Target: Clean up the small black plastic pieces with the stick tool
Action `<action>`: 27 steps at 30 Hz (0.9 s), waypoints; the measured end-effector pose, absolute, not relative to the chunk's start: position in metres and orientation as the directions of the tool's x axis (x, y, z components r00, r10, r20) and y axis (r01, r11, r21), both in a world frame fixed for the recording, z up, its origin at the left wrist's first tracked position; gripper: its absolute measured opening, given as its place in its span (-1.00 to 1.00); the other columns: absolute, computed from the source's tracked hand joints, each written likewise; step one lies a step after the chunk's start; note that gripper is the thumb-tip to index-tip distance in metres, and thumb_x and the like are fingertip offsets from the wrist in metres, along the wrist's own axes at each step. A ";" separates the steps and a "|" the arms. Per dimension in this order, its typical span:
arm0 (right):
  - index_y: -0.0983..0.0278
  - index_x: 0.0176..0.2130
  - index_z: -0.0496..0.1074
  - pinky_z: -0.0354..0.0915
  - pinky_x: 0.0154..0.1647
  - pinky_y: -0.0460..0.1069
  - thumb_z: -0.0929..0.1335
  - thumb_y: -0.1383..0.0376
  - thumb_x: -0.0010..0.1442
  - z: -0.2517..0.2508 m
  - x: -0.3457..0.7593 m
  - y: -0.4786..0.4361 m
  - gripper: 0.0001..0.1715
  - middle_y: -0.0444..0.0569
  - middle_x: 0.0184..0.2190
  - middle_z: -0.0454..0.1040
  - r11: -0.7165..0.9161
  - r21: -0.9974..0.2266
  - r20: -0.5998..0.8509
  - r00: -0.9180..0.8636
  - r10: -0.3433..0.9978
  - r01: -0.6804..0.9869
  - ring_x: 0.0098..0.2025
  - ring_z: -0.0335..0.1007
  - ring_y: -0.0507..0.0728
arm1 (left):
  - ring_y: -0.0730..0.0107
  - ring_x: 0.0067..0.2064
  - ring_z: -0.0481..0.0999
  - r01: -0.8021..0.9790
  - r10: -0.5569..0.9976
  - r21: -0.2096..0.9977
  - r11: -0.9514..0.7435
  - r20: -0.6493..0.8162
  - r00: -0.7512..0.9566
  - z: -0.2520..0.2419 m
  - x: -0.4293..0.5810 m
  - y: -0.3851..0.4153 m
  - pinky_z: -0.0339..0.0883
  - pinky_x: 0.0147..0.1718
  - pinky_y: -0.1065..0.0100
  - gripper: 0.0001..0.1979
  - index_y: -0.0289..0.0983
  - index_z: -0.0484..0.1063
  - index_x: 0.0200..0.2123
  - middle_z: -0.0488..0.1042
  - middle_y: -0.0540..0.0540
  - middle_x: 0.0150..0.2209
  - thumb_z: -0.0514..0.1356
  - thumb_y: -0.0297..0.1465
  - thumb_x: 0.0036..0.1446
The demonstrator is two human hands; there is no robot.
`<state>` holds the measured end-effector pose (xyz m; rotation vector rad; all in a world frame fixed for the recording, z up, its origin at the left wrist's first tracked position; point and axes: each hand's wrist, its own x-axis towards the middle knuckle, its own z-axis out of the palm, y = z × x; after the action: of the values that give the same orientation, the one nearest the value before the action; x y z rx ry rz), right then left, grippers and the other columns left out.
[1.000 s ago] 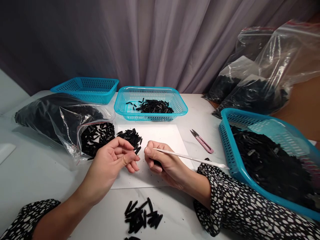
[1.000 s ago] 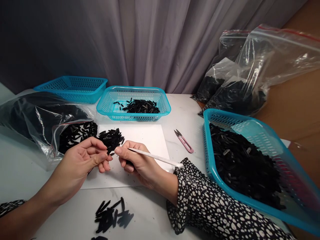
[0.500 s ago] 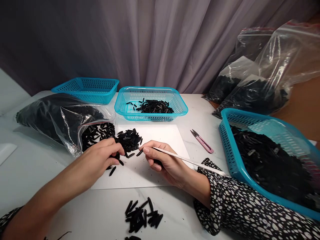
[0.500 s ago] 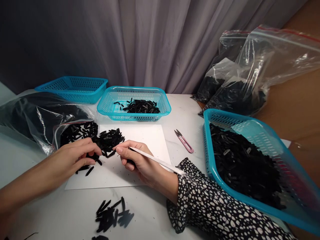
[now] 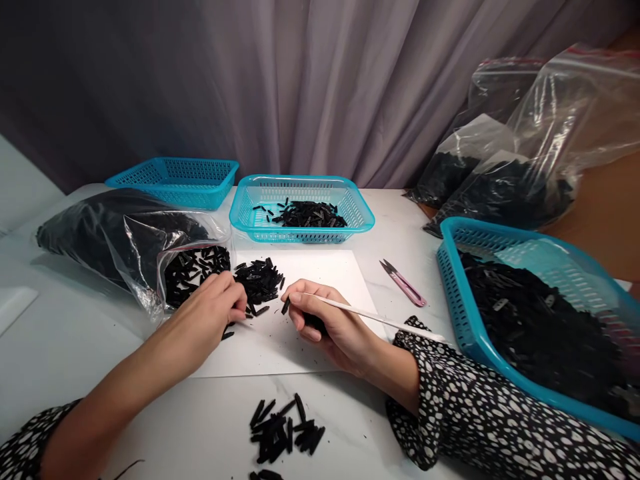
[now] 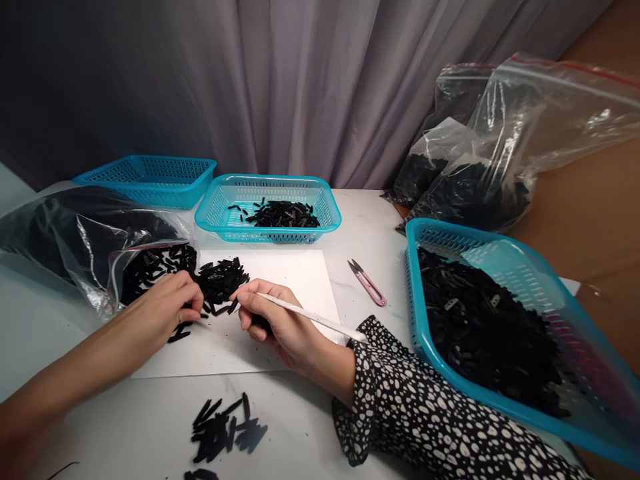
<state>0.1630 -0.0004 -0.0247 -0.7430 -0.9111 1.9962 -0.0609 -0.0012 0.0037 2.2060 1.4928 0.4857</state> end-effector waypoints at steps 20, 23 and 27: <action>0.32 -0.43 0.40 -0.24 -0.71 -0.17 0.50 0.16 0.15 -0.026 0.164 0.003 -0.66 -0.23 -0.59 0.36 -0.478 -0.745 -0.215 -0.510 0.833 -0.466 -0.68 -0.02 -0.15 | 0.47 -0.36 0.52 0.148 0.966 0.974 0.171 -0.195 0.171 0.009 -0.023 -0.015 0.36 -0.35 0.45 -0.88 -0.23 0.43 -0.34 0.59 0.02 -0.42 0.29 -0.33 0.18; 0.32 -0.42 0.40 -0.25 -0.71 -0.18 0.50 0.16 0.15 -0.026 0.164 0.003 -0.67 -0.24 -0.59 0.36 -0.487 -0.736 -0.217 -0.519 0.827 -0.470 -0.68 -0.02 -0.15 | 0.47 -0.36 0.52 0.138 0.969 0.978 0.158 -0.180 0.169 0.009 -0.022 -0.016 0.36 -0.36 0.45 -0.89 -0.22 0.43 -0.34 0.59 0.02 -0.42 0.29 -0.33 0.18; 0.31 -0.42 0.39 -0.24 -0.71 -0.18 0.52 0.16 0.13 -0.025 0.164 0.002 -0.66 -0.25 -0.60 0.35 -0.493 -0.732 -0.225 -0.515 0.827 -0.471 -0.68 -0.03 -0.15 | 0.46 -0.35 0.53 0.137 0.969 0.978 0.155 -0.178 0.171 0.009 -0.024 -0.018 0.37 -0.35 0.44 -0.90 -0.22 0.43 -0.33 0.60 0.02 -0.41 0.28 -0.34 0.18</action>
<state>0.1639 0.0021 -0.0247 -0.7315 -0.7795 2.0610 -0.0236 -0.0177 0.0094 1.2524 1.2350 0.8908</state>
